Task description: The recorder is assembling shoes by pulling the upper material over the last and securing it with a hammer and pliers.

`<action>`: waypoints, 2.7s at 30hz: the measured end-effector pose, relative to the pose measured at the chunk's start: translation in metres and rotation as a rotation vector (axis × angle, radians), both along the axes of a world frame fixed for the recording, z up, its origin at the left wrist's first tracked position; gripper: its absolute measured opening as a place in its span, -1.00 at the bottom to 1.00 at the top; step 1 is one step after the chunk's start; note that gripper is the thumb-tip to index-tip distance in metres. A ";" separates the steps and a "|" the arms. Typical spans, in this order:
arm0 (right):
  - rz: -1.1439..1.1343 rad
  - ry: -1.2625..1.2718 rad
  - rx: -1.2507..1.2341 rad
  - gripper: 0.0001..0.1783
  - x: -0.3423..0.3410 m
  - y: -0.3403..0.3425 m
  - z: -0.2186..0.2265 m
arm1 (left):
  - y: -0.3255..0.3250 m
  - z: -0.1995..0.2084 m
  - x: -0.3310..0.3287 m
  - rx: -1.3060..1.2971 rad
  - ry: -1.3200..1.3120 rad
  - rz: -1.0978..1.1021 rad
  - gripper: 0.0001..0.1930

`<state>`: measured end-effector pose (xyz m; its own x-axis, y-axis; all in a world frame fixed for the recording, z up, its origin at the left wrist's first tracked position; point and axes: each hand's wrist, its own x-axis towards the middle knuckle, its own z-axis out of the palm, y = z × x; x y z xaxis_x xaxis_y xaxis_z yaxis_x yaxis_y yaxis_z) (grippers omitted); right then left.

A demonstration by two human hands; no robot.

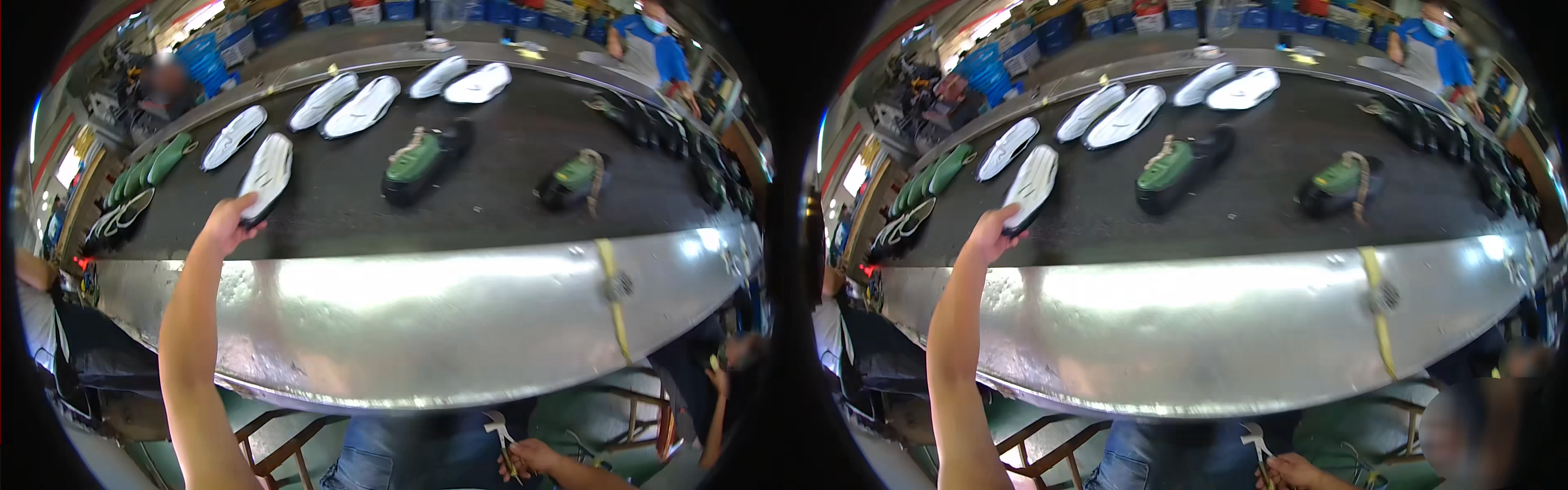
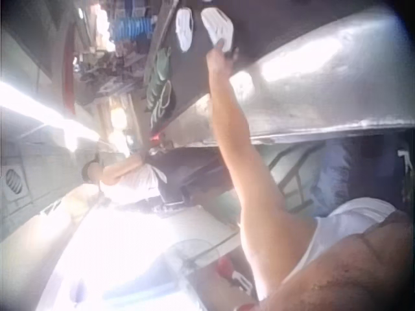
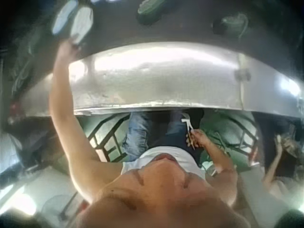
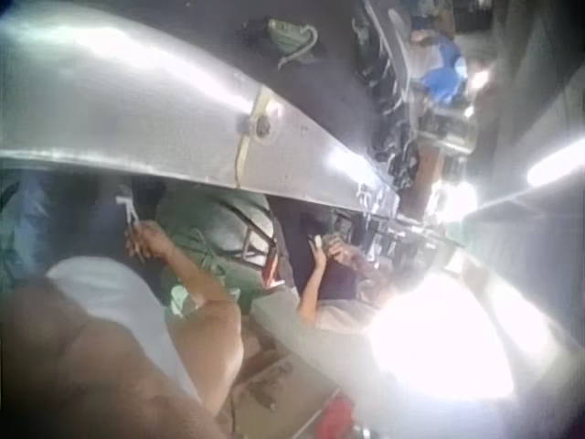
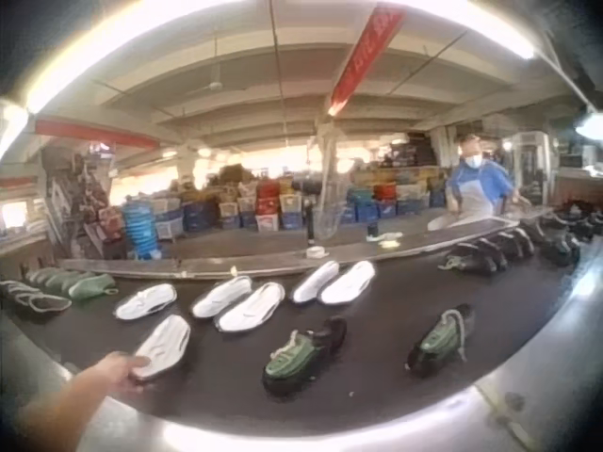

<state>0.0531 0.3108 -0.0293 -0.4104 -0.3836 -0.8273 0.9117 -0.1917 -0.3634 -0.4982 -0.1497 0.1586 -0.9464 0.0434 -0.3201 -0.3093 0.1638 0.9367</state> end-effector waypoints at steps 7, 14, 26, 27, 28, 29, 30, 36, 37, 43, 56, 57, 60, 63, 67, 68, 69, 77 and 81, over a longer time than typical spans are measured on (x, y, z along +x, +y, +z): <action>0.037 0.144 -0.011 -0.43 0.097 -0.030 -0.015 | 0.022 -0.047 0.355 0.769 0.234 -0.118 -0.22; -0.296 0.442 0.295 -0.68 0.148 -0.045 0.023 | 0.096 -0.109 0.547 0.462 -0.116 -0.512 0.10; -0.241 0.747 0.734 -0.28 0.132 -0.020 -0.005 | 0.243 -0.111 0.578 -0.774 0.372 -0.920 -0.33; -0.184 0.715 0.669 -0.39 0.133 -0.011 -0.007 | 0.237 -0.115 0.564 -0.680 0.182 -1.017 -0.41; -0.187 0.717 0.665 -0.39 0.135 -0.011 -0.009 | 0.232 -0.116 0.553 -0.582 -0.012 -1.105 -0.48; -0.246 0.729 0.583 -0.43 0.136 -0.012 -0.011 | 0.232 -0.114 0.547 -0.523 -0.061 -1.139 -0.53; -0.304 0.742 0.501 -0.48 0.135 -0.011 -0.012 | 0.232 -0.123 0.546 -0.528 -0.057 -1.137 -0.53; -0.129 0.855 0.757 -0.57 0.122 -0.015 0.017 | 0.275 -0.146 0.536 -0.277 0.008 -0.994 -0.40; -0.132 0.960 0.827 -0.60 0.121 -0.015 0.018 | 0.273 -0.147 0.526 -0.070 -0.153 -0.934 -0.35; -0.135 0.817 0.610 -0.77 0.165 -0.040 0.110 | 0.198 -0.085 0.538 0.329 0.021 -0.516 -0.28; 0.263 0.890 0.077 -0.70 0.118 -0.120 0.146 | 0.081 -0.065 0.573 0.133 0.216 -0.463 -0.46; 0.305 0.836 0.085 -0.71 0.115 -0.122 0.145 | 0.078 -0.065 0.574 0.063 0.269 -0.451 -0.47; 0.469 0.781 0.199 -0.73 0.100 -0.132 0.154 | 0.070 -0.077 0.577 0.119 0.280 -0.354 -0.49; 0.448 1.221 0.524 -0.70 0.097 -0.143 0.125 | 0.064 -0.090 0.574 0.225 0.255 -0.317 -0.51; 0.443 1.370 0.648 -0.68 0.092 -0.149 0.100 | 0.053 -0.108 0.566 0.374 0.185 -0.333 -0.47; 0.525 1.417 0.759 -0.69 0.092 -0.150 0.114 | 0.050 -0.109 0.565 0.378 0.184 -0.330 -0.47; 0.606 1.460 0.871 -0.70 0.092 -0.151 0.128 | 0.046 -0.110 0.562 0.413 0.171 -0.340 -0.46; 0.880 1.107 0.892 -0.77 0.060 -0.146 0.152 | 0.066 -0.138 0.543 0.451 -0.005 -0.110 -0.59; 0.635 0.833 0.553 -0.80 0.049 -0.143 0.166 | 0.060 -0.139 0.537 0.488 -0.063 -0.048 -0.58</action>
<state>0.1024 0.1674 0.1363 -0.7663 -0.3873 -0.5126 0.2296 0.5801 -0.7815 0.0383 -0.0899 0.0192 -0.9191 0.2458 -0.3080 -0.3706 -0.2736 0.8876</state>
